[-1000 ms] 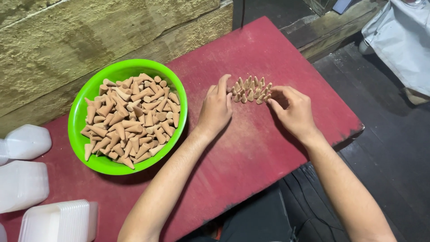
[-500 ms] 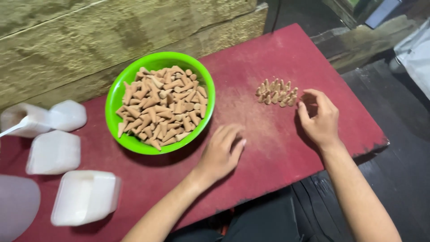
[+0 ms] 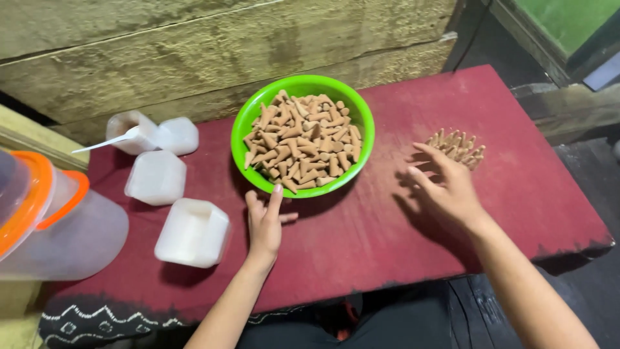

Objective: The person repeatedly picks small cone-shaped clay pieces from a green bowl and places them in rows on a red table. The hands handle the pieces one at a time, forming a growing line of cones on the table surface.

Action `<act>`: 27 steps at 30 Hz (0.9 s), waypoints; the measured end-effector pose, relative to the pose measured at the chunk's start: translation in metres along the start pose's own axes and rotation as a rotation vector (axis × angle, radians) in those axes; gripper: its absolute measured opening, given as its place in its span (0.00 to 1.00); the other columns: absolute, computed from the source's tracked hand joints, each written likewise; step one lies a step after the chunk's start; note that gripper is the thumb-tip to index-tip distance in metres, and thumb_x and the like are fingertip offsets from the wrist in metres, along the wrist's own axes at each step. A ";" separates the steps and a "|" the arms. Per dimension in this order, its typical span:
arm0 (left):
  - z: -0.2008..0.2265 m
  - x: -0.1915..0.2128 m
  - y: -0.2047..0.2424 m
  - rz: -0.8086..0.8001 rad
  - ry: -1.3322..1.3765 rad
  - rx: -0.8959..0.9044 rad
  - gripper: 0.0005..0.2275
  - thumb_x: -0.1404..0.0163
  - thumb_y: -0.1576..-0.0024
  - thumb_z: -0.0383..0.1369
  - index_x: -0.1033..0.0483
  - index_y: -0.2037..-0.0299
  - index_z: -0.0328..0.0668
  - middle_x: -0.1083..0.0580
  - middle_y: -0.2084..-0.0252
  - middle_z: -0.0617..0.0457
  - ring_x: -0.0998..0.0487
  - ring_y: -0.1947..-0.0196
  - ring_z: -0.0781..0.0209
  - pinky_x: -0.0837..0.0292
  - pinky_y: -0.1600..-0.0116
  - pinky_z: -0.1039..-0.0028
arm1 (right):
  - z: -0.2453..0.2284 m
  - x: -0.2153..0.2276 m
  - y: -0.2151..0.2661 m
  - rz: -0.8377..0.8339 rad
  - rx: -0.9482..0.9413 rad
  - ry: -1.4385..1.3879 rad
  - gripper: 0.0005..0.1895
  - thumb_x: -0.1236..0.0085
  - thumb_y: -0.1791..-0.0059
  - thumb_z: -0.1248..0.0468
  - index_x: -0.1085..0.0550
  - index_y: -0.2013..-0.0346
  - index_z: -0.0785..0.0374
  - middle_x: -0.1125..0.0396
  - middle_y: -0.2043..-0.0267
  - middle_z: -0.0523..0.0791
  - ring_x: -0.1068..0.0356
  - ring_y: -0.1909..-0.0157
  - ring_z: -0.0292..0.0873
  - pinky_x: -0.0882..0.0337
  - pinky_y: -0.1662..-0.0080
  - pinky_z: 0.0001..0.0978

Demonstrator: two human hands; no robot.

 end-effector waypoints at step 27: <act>0.008 0.012 -0.077 0.082 0.606 -0.236 0.38 0.58 0.66 0.14 0.32 0.38 0.41 0.29 0.54 0.47 0.26 0.62 0.58 0.18 0.64 0.73 | -0.002 -0.117 -0.071 0.100 -0.146 -0.911 0.05 0.39 0.47 0.65 0.26 0.64 0.61 0.38 0.71 0.42 0.34 0.65 0.35 0.28 0.58 0.29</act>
Point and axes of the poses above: each hand's wrist, its own y-axis away from the middle knuckle, its own x-axis out of the back of the hand, z = x × y, the point moved 6 cm from there along -y, towards the middle knuckle
